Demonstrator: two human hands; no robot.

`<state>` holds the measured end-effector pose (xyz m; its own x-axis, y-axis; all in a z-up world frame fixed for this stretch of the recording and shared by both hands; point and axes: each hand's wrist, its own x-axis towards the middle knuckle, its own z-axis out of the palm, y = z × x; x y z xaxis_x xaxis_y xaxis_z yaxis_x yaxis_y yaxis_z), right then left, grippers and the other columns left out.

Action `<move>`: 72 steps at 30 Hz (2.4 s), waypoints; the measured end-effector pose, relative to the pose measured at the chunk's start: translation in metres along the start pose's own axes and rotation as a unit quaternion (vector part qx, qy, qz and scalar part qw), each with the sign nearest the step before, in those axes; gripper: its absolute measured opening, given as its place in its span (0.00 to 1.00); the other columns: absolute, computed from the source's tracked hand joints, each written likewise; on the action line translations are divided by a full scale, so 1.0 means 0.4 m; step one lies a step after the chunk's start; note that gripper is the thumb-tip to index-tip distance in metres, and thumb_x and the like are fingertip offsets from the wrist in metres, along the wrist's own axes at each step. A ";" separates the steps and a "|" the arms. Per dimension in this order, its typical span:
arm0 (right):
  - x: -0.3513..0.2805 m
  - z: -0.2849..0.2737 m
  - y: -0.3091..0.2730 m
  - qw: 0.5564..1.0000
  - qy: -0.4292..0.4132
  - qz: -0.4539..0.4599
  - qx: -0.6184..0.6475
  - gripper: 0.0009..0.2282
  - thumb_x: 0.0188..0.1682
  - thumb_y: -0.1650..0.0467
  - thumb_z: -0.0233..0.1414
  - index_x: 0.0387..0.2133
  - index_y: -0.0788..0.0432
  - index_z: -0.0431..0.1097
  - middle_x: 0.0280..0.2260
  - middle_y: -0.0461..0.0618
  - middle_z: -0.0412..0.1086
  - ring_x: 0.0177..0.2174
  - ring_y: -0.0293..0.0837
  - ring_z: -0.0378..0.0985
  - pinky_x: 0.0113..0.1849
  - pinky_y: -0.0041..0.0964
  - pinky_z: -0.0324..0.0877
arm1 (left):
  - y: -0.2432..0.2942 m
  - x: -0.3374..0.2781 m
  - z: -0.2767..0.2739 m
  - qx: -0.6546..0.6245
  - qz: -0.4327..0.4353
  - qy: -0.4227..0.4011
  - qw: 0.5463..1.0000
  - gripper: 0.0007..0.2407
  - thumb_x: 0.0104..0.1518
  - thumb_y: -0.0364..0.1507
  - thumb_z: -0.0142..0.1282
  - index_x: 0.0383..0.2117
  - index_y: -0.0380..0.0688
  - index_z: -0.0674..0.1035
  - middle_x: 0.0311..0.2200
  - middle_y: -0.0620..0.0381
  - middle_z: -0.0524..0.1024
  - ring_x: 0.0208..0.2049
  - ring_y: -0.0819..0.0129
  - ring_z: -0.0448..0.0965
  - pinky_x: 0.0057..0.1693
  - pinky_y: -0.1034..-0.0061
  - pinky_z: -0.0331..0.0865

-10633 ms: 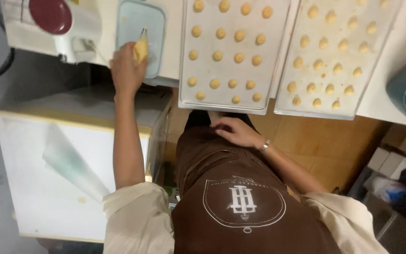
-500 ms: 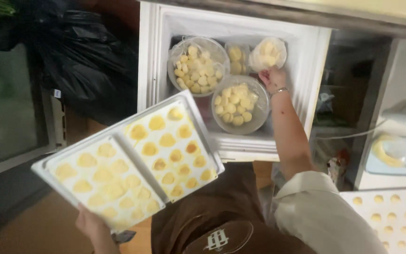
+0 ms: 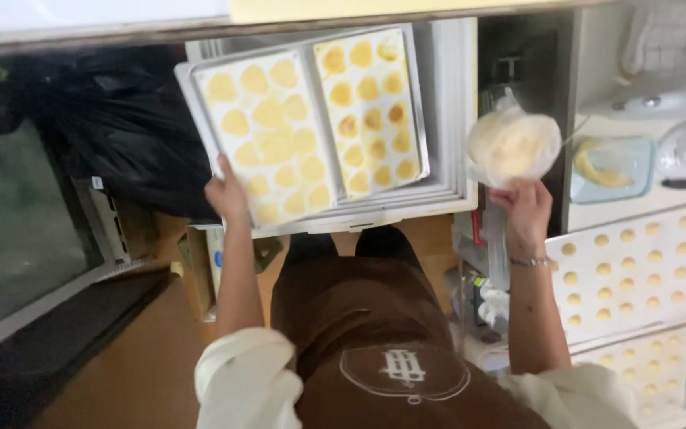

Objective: Filling dough balls with ingredients and arranging them on baking trays.

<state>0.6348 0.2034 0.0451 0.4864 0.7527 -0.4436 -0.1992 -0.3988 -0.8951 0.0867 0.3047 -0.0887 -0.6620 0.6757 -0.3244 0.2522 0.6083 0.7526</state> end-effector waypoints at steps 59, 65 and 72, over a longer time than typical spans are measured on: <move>-0.971 -0.386 0.391 0.980 0.197 -0.004 0.009 0.08 0.53 0.74 0.49 0.37 0.66 0.75 0.34 0.41 0.73 0.34 0.31 0.69 0.37 0.27 0.66 | 0.145 -0.899 0.040 0.173 0.318 -0.704 0.611 0.31 0.54 0.45 0.66 0.61 0.48 0.67 0.57 0.50 0.71 0.58 0.54 0.71 0.62 0.61 0.67; -0.970 -0.381 0.205 0.976 0.092 -0.177 -0.089 0.05 0.52 0.73 0.54 0.34 0.67 0.70 0.42 0.46 0.72 0.37 0.33 0.71 0.42 0.29 0.67 | 0.102 -1.192 0.103 -0.105 -0.268 -0.881 0.375 0.40 0.61 0.54 0.54 0.70 0.35 0.59 0.66 0.42 0.65 0.65 0.51 0.67 0.68 0.53 0.64; -0.866 -0.305 0.244 0.972 0.146 -0.036 0.180 0.08 0.59 0.70 0.51 0.47 0.62 0.68 0.41 0.40 0.72 0.41 0.32 0.71 0.44 0.27 0.69 | 0.133 -1.165 0.159 -0.134 -0.354 -0.849 0.369 0.37 0.63 0.53 0.49 0.70 0.37 0.59 0.68 0.45 0.64 0.69 0.51 0.65 0.72 0.57 0.63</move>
<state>0.5507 -0.1600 0.1167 0.7201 0.5709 -0.3942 -0.4146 -0.1015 -0.9043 0.4536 0.0486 0.0659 0.9586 -0.1880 -0.2141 0.2110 0.9733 0.0903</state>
